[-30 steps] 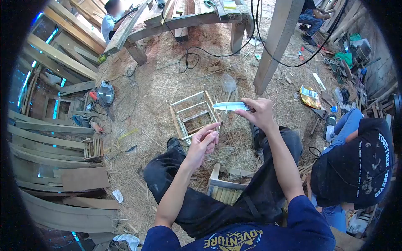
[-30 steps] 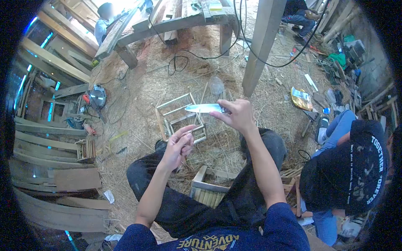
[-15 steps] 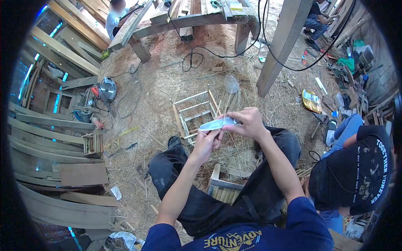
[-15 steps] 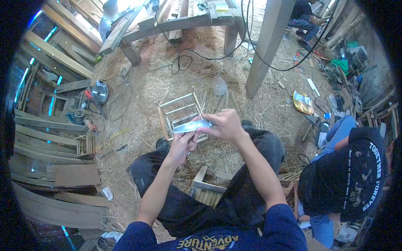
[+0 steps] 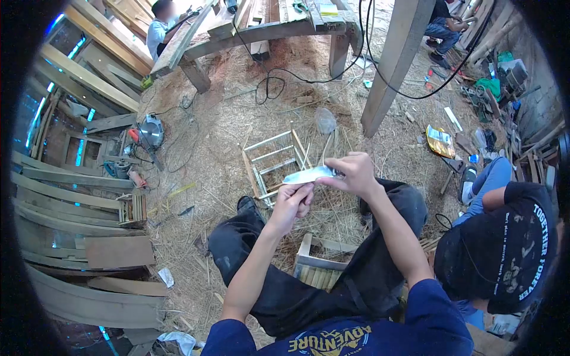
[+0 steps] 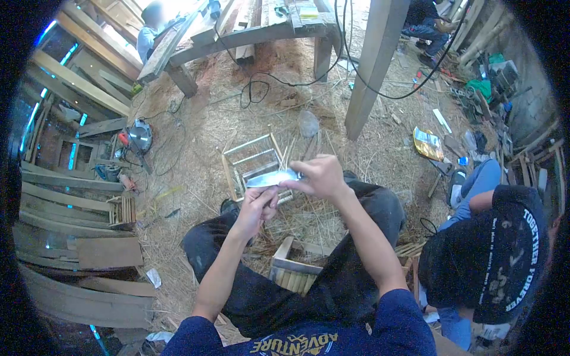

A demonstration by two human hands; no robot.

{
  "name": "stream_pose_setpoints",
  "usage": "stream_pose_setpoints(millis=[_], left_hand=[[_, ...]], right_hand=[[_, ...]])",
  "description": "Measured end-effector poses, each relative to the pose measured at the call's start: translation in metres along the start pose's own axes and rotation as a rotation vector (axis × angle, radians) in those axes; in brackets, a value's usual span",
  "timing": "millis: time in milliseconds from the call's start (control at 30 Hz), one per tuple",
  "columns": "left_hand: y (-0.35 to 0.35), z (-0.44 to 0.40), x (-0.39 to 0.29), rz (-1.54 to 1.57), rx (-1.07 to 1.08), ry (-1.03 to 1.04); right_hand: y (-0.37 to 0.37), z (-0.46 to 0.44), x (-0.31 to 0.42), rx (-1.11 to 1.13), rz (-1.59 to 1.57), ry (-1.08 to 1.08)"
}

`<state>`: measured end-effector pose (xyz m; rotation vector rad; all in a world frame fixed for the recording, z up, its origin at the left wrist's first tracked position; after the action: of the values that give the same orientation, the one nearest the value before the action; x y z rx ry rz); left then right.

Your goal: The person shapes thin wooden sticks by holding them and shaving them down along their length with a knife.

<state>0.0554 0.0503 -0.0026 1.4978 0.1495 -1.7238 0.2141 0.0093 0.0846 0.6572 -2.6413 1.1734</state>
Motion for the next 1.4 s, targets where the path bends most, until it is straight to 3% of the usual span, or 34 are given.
stream_pose_setpoints(millis=[100,200,233,367,500,600,700,800,867,933,1000,1033,1133,1167,1267,1400], left_hand=[[0.006,0.003,-0.002,0.002,0.005,0.005],[0.005,-0.001,0.0,0.016,-0.025,0.013],[0.005,-0.003,-0.002,0.02,-0.019,0.017],[0.005,0.0,0.001,0.04,-0.011,-0.001],[0.003,-0.004,-0.001,0.027,-0.033,0.001],[0.001,0.001,0.001,0.032,-0.02,-0.006],[0.002,0.003,0.003,0.026,-0.03,-0.019],[-0.007,-0.002,0.008,0.025,-0.056,-0.017],[0.003,0.003,-0.005,0.066,-0.055,0.015],[0.003,0.003,0.0,0.071,-0.044,0.002],[-0.001,-0.001,0.008,0.033,-0.027,-0.009],[-0.001,0.001,0.009,0.055,-0.039,-0.011],[0.004,0.003,-0.005,0.125,-0.062,0.0],[0.004,0.003,-0.004,0.112,-0.053,0.02],[-0.001,0.0,0.007,0.053,-0.049,-0.028],[0.001,0.003,0.0,0.1,-0.044,0.008]], right_hand=[[-0.008,0.004,-0.031,-0.031,0.027,0.148],[-0.004,0.003,-0.014,-0.02,-0.015,0.098],[0.006,0.008,-0.001,-0.015,-0.011,-0.054],[-0.008,0.011,-0.049,-0.059,0.099,0.194],[0.002,0.009,0.002,0.008,0.036,-0.038],[-0.003,0.012,-0.037,-0.036,-0.012,0.212],[-0.005,0.011,-0.036,-0.061,0.07,0.172],[0.009,0.017,0.004,-0.007,-0.019,-0.019],[-0.004,0.01,-0.039,-0.065,0.065,0.187],[-0.013,0.003,-0.035,-0.108,0.133,0.133],[-0.006,0.005,0.014,-0.03,0.051,-0.106],[0.003,0.013,0.014,0.0,0.039,-0.077],[-0.01,0.01,-0.056,-0.105,0.003,0.297],[-0.017,0.008,-0.056,-0.186,0.057,0.283],[-0.001,0.012,0.003,-0.018,0.006,-0.035],[-0.012,0.008,-0.044,-0.116,0.075,0.263]])
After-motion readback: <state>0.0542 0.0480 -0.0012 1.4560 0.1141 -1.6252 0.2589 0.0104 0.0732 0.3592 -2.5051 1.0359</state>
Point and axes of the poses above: each hand's wrist, its own z-axis away from the middle knuckle, its own y-axis out of the palm, x = y × z, the point moved 8 cm from there along -z, towards the middle knuckle, and after that the axes turned 4 degrees about -z, right-handed, at the moved point
